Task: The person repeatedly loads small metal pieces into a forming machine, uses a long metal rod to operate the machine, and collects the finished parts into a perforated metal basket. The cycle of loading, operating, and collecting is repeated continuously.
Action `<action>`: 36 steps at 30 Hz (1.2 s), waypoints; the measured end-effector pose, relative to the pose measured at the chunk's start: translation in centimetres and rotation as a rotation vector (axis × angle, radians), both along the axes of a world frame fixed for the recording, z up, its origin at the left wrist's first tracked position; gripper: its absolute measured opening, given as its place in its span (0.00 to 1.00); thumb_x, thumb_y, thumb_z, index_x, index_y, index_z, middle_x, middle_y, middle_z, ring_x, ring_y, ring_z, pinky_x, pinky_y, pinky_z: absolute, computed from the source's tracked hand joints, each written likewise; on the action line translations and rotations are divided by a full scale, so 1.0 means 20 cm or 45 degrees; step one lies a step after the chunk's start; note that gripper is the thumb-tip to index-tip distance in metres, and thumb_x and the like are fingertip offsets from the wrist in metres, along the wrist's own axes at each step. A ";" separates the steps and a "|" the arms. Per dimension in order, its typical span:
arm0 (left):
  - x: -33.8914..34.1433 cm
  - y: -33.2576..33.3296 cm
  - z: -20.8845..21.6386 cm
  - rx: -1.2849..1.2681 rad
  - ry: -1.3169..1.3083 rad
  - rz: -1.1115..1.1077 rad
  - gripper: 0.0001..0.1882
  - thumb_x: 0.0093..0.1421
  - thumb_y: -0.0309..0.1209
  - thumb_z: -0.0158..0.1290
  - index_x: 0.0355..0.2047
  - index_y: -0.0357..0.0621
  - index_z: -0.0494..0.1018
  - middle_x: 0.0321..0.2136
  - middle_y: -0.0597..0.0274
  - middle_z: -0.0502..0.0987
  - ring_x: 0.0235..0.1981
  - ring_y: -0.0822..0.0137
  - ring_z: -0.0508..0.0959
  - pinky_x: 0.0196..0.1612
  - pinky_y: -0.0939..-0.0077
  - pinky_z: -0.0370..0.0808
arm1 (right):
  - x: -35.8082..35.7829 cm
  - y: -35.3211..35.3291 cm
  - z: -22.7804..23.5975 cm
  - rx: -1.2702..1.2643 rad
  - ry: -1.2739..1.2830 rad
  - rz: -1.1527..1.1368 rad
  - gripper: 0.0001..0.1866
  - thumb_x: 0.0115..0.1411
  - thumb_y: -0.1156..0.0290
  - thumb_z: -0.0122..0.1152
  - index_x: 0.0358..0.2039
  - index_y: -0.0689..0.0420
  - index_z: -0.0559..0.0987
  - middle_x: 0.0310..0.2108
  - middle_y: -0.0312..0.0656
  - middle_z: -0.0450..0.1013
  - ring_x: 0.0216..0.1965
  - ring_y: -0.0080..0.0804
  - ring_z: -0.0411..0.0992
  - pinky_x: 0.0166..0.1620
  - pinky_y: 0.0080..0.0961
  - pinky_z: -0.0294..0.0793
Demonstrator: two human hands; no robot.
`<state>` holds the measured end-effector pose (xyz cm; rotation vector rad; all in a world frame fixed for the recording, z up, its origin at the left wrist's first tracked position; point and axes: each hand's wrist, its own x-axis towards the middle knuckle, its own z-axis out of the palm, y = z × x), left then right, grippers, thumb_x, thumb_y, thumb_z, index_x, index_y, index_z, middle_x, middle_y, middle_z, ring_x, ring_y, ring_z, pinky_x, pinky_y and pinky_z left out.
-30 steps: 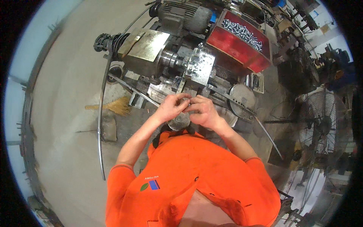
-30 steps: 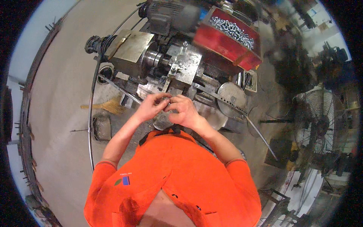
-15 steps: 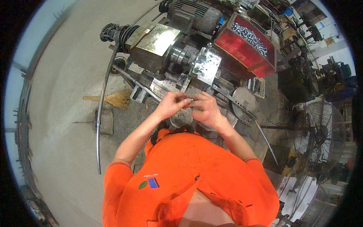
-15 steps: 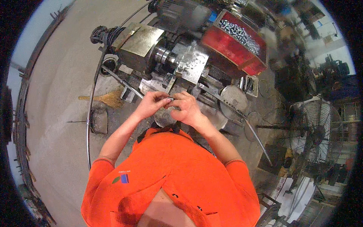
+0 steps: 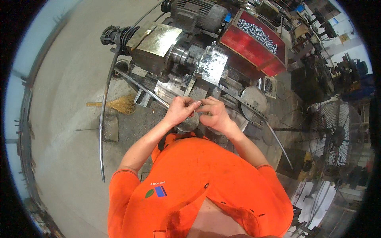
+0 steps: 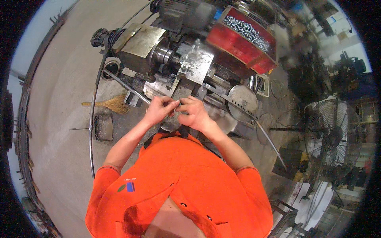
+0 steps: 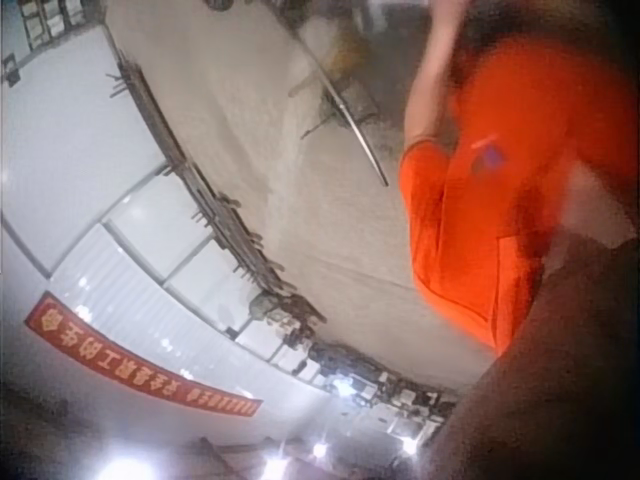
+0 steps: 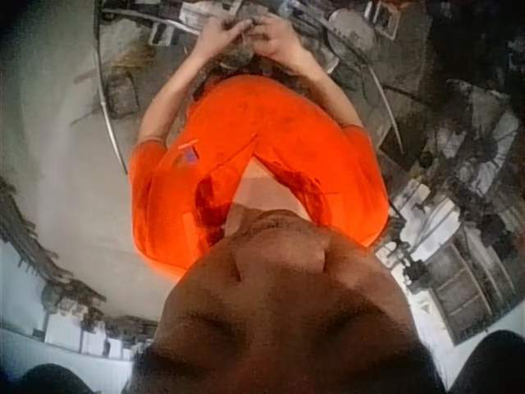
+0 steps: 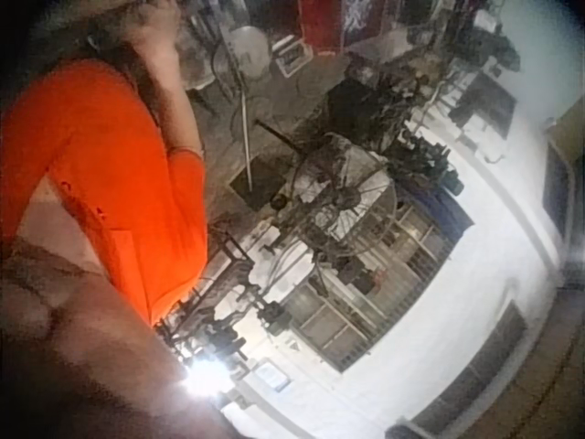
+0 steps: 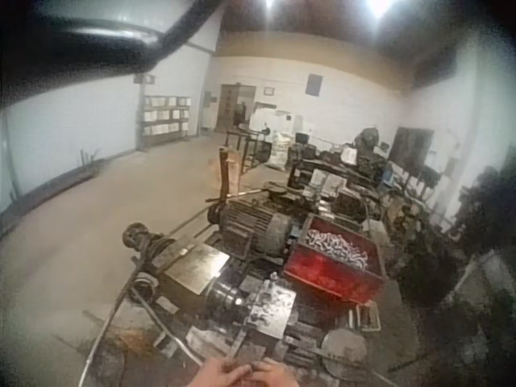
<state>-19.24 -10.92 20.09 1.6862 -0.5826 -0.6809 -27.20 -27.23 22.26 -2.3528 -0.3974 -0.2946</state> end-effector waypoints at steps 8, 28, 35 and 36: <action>0.03 0.01 0.01 -0.202 0.243 0.003 0.14 0.60 0.33 0.49 0.30 0.30 0.73 0.18 0.60 0.74 0.19 0.74 0.74 0.23 0.80 0.71 | -0.01 -0.05 0.00 0.134 0.021 -0.051 0.14 0.33 0.73 0.56 0.25 0.58 0.80 0.32 0.46 0.74 0.31 0.43 0.70 0.35 0.31 0.71; 0.03 0.05 0.03 -0.122 0.100 -0.086 0.09 0.58 0.26 0.50 0.32 0.30 0.74 0.20 0.60 0.76 0.22 0.74 0.76 0.27 0.80 0.72 | 0.03 -0.02 0.06 0.070 0.049 0.080 0.11 0.32 0.75 0.55 0.22 0.58 0.80 0.30 0.47 0.74 0.29 0.44 0.70 0.33 0.33 0.71; 0.13 0.34 0.05 0.199 -0.229 0.136 0.12 0.57 0.29 0.49 0.34 0.30 0.73 0.21 0.56 0.77 0.23 0.70 0.78 0.29 0.75 0.73 | 0.19 -0.07 0.04 -0.182 -0.158 0.148 0.10 0.33 0.73 0.58 0.22 0.57 0.79 0.33 0.47 0.74 0.32 0.44 0.70 0.35 0.35 0.71; 0.16 0.43 0.07 0.203 -0.191 0.253 0.12 0.57 0.28 0.48 0.36 0.31 0.73 0.21 0.56 0.77 0.23 0.70 0.78 0.29 0.75 0.73 | 0.25 -0.10 0.04 -0.224 -0.274 0.155 0.10 0.33 0.72 0.59 0.22 0.56 0.79 0.33 0.47 0.74 0.32 0.44 0.70 0.35 0.35 0.71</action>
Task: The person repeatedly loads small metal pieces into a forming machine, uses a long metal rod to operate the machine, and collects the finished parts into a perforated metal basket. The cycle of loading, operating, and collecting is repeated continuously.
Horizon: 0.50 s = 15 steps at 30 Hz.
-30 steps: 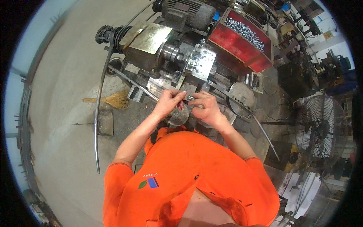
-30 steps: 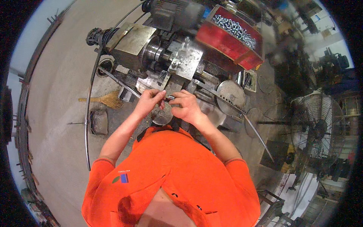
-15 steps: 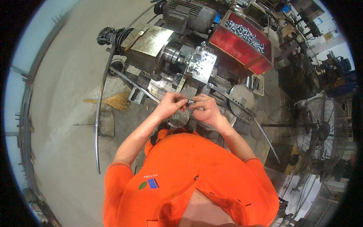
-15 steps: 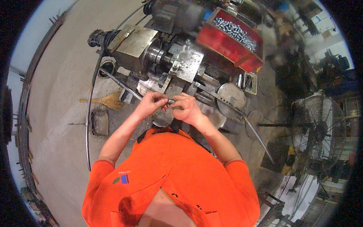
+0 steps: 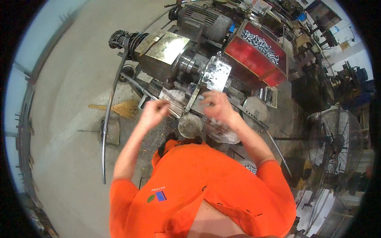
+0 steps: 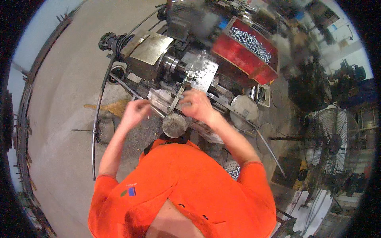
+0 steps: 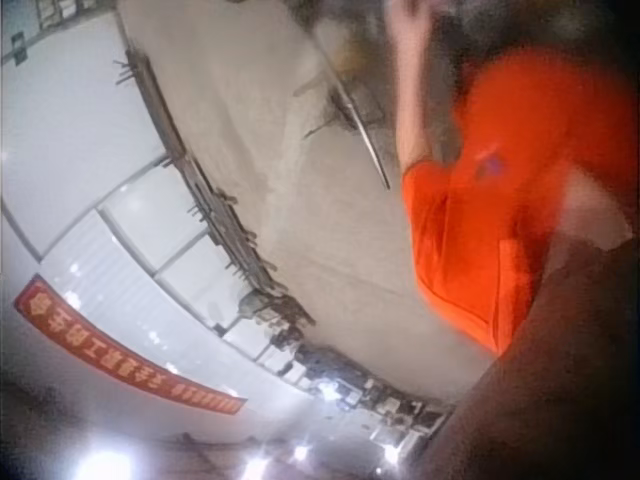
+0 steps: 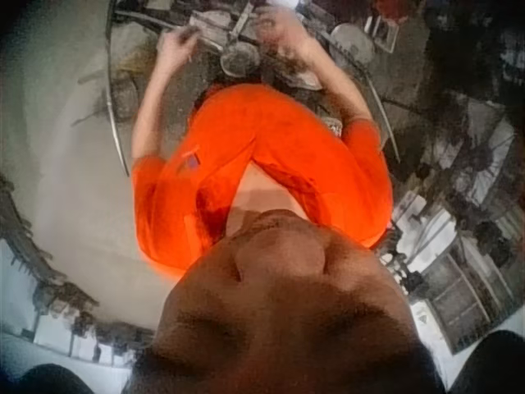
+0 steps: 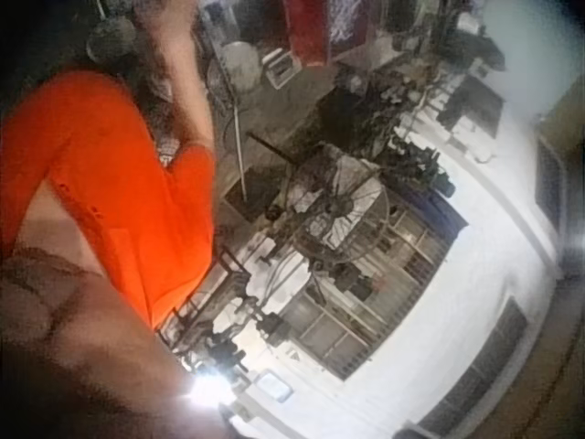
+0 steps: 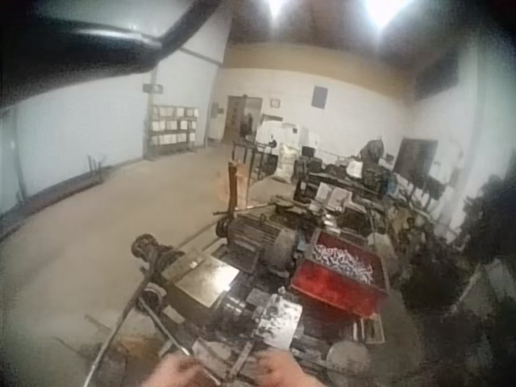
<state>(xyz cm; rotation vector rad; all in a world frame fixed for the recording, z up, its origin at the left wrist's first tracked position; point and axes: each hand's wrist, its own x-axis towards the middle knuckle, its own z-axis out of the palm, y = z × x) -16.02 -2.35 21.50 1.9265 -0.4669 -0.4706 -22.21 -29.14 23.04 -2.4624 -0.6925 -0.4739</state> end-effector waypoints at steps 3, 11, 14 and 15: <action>0.17 0.38 -0.09 0.199 -0.222 0.275 0.12 0.54 0.25 0.48 0.39 0.36 0.73 0.25 0.55 0.78 0.27 0.67 0.79 0.31 0.75 0.73 | 0.27 0.00 0.01 -0.106 0.027 -0.234 0.12 0.35 0.67 0.58 0.23 0.54 0.81 0.33 0.47 0.74 0.38 0.45 0.69 0.40 0.36 0.71; 0.08 1.16 -0.14 1.055 -0.406 0.527 0.16 0.50 0.34 0.53 0.40 0.42 0.72 0.31 0.46 0.76 0.34 0.47 0.75 0.37 0.58 0.71 | 0.75 -0.07 -0.20 -0.433 0.524 -0.635 0.11 0.35 0.67 0.56 0.19 0.58 0.80 0.27 0.51 0.74 0.37 0.47 0.71 0.41 0.35 0.72; -0.05 1.19 -0.17 0.944 -0.194 0.544 0.18 0.49 0.36 0.55 0.40 0.42 0.71 0.28 0.46 0.75 0.33 0.46 0.75 0.36 0.58 0.71 | 0.77 -0.08 -0.21 -0.309 0.515 -0.590 0.11 0.35 0.67 0.55 0.17 0.61 0.79 0.25 0.54 0.74 0.32 0.51 0.72 0.39 0.37 0.73; -0.08 1.17 -0.17 0.872 -0.120 0.558 0.18 0.49 0.36 0.56 0.39 0.42 0.71 0.28 0.46 0.75 0.32 0.46 0.75 0.36 0.58 0.71 | 0.77 -0.09 -0.24 -0.295 0.483 -0.611 0.10 0.35 0.67 0.55 0.17 0.61 0.79 0.24 0.54 0.73 0.31 0.51 0.72 0.38 0.37 0.73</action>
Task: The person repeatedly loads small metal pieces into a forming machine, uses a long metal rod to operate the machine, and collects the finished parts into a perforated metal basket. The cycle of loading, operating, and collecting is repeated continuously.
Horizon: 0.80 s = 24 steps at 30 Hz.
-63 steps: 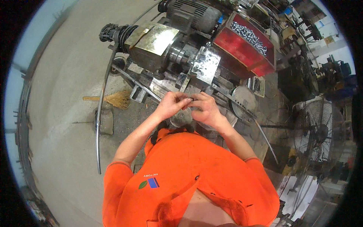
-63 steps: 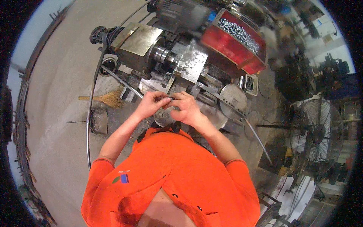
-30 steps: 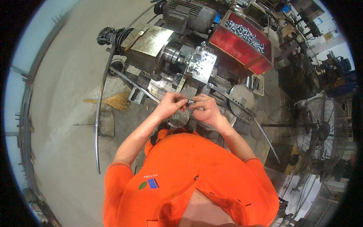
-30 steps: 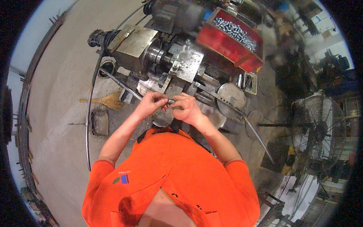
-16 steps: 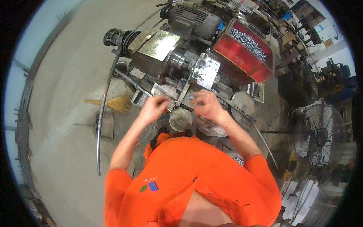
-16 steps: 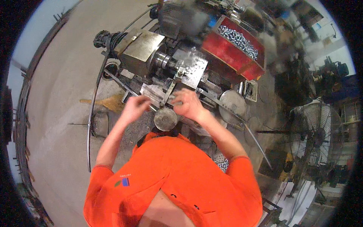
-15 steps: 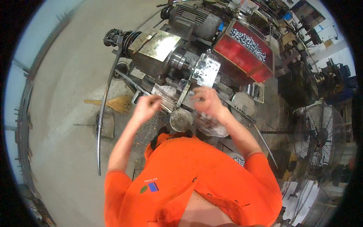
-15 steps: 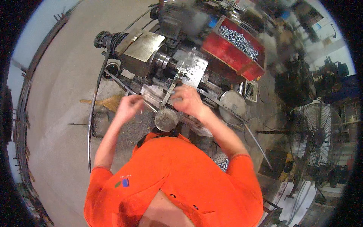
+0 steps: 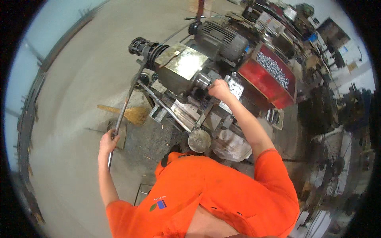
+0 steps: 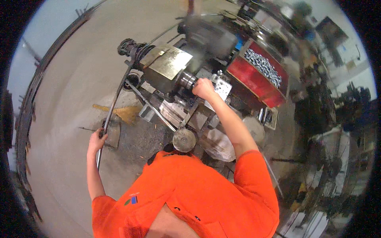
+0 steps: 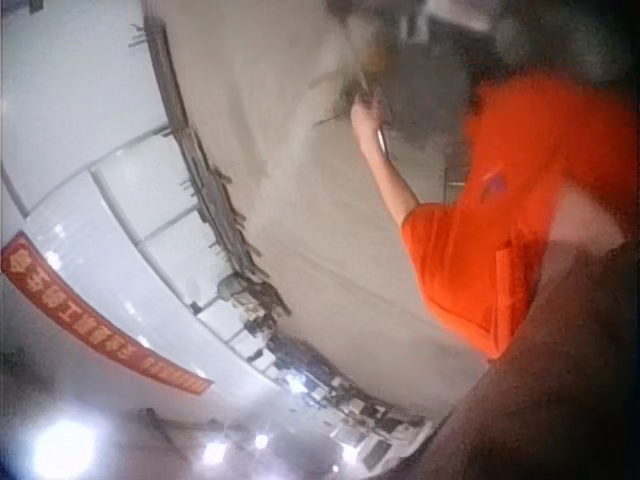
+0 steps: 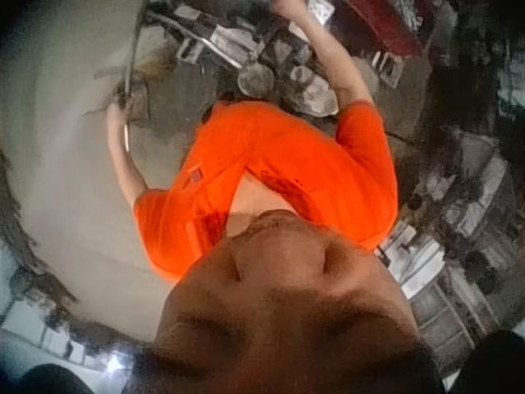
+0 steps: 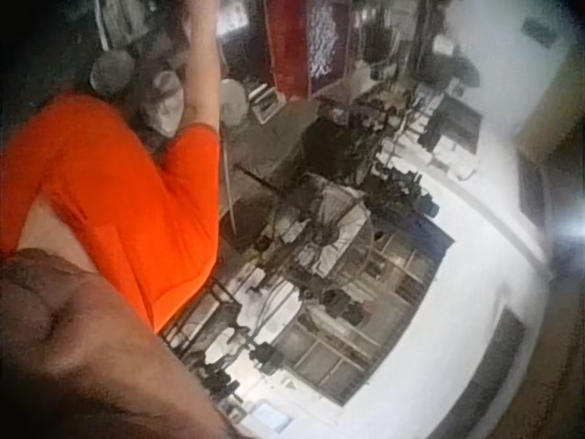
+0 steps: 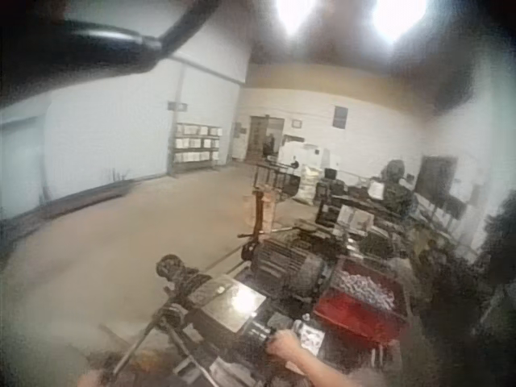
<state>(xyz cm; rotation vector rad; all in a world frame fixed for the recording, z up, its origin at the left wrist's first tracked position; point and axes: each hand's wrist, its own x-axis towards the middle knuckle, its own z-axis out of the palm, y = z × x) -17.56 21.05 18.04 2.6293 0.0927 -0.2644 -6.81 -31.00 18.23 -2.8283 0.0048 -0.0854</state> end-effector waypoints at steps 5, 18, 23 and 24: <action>0.02 0.00 -0.16 0.046 0.021 0.070 0.16 0.49 0.35 0.56 0.34 0.37 0.71 0.26 0.41 0.74 0.33 0.44 0.74 0.36 0.56 0.70 | -0.01 -0.03 0.00 0.185 0.024 0.150 0.11 0.35 0.68 0.55 0.20 0.56 0.82 0.22 0.50 0.74 0.27 0.48 0.72 0.33 0.34 0.73; 0.30 0.35 -0.30 0.567 -0.094 -0.087 0.05 0.45 0.29 0.52 0.24 0.44 0.72 0.20 0.49 0.75 0.25 0.51 0.76 0.29 0.57 0.72 | -0.02 0.03 -0.03 0.081 -0.230 0.160 0.07 0.31 0.73 0.56 0.15 0.60 0.78 0.19 0.51 0.70 0.26 0.51 0.68 0.31 0.39 0.70; 0.87 1.00 -0.39 0.893 -0.409 -0.328 0.08 0.42 0.29 0.54 0.24 0.46 0.69 0.21 0.54 0.74 0.23 0.55 0.75 0.25 0.60 0.70 | 0.02 0.07 -0.05 0.104 -0.269 0.192 0.05 0.30 0.76 0.56 0.10 0.62 0.70 0.16 0.47 0.67 0.23 0.48 0.66 0.26 0.40 0.66; 0.95 1.01 -0.41 0.881 -0.420 -0.352 0.08 0.42 0.29 0.54 0.25 0.46 0.68 0.21 0.55 0.74 0.24 0.55 0.75 0.25 0.60 0.70 | 0.01 0.01 -0.11 0.051 -0.298 0.229 0.06 0.30 0.76 0.56 0.09 0.62 0.68 0.16 0.46 0.66 0.23 0.48 0.65 0.26 0.40 0.66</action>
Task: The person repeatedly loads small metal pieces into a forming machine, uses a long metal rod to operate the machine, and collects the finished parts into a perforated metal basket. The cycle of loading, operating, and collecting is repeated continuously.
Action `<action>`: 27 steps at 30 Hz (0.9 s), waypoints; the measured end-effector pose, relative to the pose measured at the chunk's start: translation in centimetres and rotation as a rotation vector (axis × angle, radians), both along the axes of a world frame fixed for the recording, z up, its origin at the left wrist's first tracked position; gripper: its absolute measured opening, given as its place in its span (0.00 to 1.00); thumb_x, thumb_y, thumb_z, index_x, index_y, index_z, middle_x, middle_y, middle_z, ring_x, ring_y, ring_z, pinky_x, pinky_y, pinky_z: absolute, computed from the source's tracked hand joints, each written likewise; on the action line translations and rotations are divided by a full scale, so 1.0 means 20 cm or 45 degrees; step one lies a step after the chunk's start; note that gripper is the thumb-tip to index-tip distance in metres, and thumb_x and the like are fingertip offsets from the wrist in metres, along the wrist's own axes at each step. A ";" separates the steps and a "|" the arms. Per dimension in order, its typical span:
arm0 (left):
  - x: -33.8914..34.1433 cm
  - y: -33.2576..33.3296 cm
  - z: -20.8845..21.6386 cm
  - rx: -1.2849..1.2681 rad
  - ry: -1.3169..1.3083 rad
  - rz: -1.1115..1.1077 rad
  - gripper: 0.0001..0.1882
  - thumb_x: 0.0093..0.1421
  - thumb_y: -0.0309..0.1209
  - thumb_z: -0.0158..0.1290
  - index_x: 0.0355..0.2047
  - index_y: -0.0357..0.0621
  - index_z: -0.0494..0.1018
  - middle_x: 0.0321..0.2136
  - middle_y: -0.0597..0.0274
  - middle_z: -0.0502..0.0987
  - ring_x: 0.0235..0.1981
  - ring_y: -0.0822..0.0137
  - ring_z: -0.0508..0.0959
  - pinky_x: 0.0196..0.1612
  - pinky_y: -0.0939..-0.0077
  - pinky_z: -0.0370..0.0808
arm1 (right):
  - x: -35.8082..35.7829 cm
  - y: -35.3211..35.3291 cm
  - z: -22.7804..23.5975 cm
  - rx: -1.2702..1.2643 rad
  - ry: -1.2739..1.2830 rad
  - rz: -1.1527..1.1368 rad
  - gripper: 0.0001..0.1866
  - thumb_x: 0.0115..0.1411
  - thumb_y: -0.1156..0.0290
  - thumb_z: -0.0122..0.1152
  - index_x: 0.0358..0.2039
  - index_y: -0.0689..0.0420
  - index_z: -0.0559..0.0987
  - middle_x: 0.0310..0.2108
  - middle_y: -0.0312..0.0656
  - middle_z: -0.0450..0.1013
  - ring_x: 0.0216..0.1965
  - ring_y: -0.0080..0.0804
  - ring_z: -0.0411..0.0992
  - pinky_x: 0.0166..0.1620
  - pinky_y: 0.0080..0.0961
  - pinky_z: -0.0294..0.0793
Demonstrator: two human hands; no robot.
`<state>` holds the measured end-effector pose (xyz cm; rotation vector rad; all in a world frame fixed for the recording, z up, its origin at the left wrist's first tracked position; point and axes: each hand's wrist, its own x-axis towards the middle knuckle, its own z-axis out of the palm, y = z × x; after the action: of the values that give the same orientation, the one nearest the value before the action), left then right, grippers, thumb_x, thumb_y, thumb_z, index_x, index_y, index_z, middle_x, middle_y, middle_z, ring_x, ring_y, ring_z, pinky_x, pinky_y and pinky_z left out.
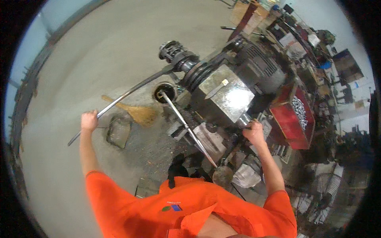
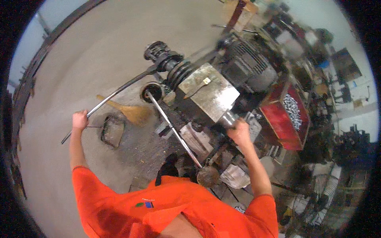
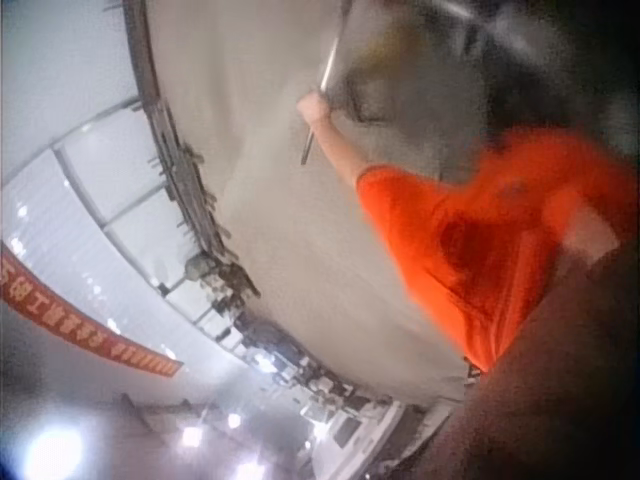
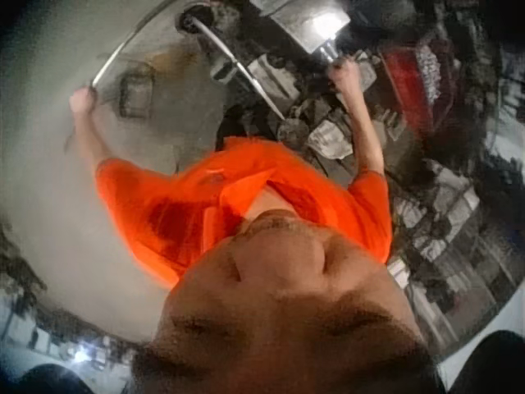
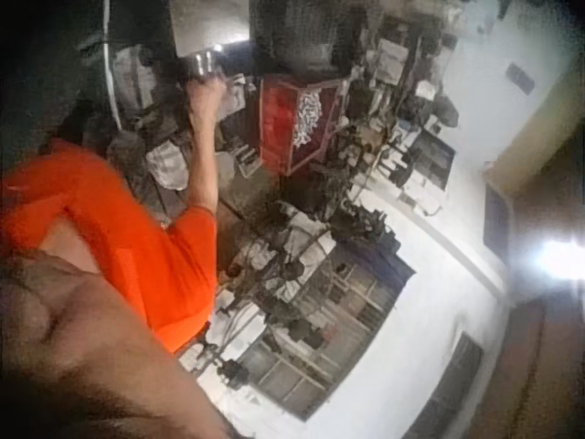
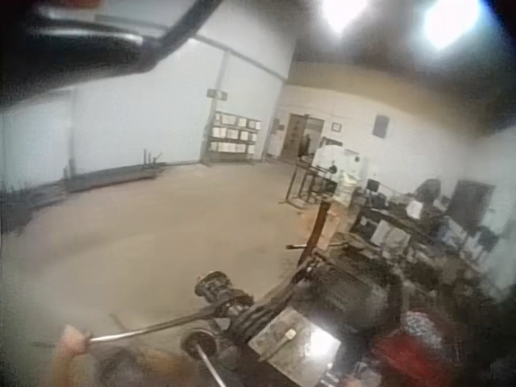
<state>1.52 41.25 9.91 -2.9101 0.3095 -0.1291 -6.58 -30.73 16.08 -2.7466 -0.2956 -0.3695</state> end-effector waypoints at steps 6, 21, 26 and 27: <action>0.04 -0.10 0.06 0.011 0.117 0.136 0.09 0.44 0.28 0.53 0.27 0.45 0.69 0.24 0.54 0.75 0.26 0.54 0.76 0.29 0.61 0.72 | -0.02 0.01 0.11 -0.156 -0.005 0.035 0.05 0.31 0.73 0.57 0.12 0.60 0.72 0.17 0.43 0.67 0.26 0.45 0.66 0.29 0.36 0.68; -0.18 -1.59 -0.93 -0.281 0.713 -0.216 0.19 0.50 0.42 0.53 0.38 0.43 0.73 0.35 0.50 0.77 0.38 0.55 0.77 0.40 0.61 0.73 | -1.03 0.05 0.33 0.171 0.079 -0.544 0.18 0.34 0.70 0.60 0.32 0.56 0.79 0.44 0.46 0.70 0.42 0.46 0.68 0.45 0.36 0.70; 0.06 -1.70 -0.79 0.426 0.786 -0.578 0.18 0.51 0.39 0.51 0.44 0.54 0.71 0.39 0.58 0.76 0.42 0.58 0.76 0.39 0.61 0.73 | -1.51 -0.12 0.21 0.158 0.285 -0.825 0.18 0.36 0.69 0.60 0.32 0.55 0.79 0.43 0.45 0.71 0.44 0.45 0.69 0.46 0.35 0.70; 0.04 -1.67 -0.88 0.359 0.746 -0.507 0.18 0.51 0.40 0.51 0.44 0.53 0.71 0.39 0.57 0.76 0.41 0.57 0.76 0.39 0.60 0.73 | -1.59 -0.16 0.18 0.167 0.275 -0.858 0.18 0.36 0.68 0.60 0.32 0.55 0.79 0.43 0.44 0.71 0.44 0.45 0.69 0.46 0.35 0.70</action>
<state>2.30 7.79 -7.68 -2.5059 0.9122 0.6599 -38.31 -34.01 19.75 -2.6474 0.6977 -0.2365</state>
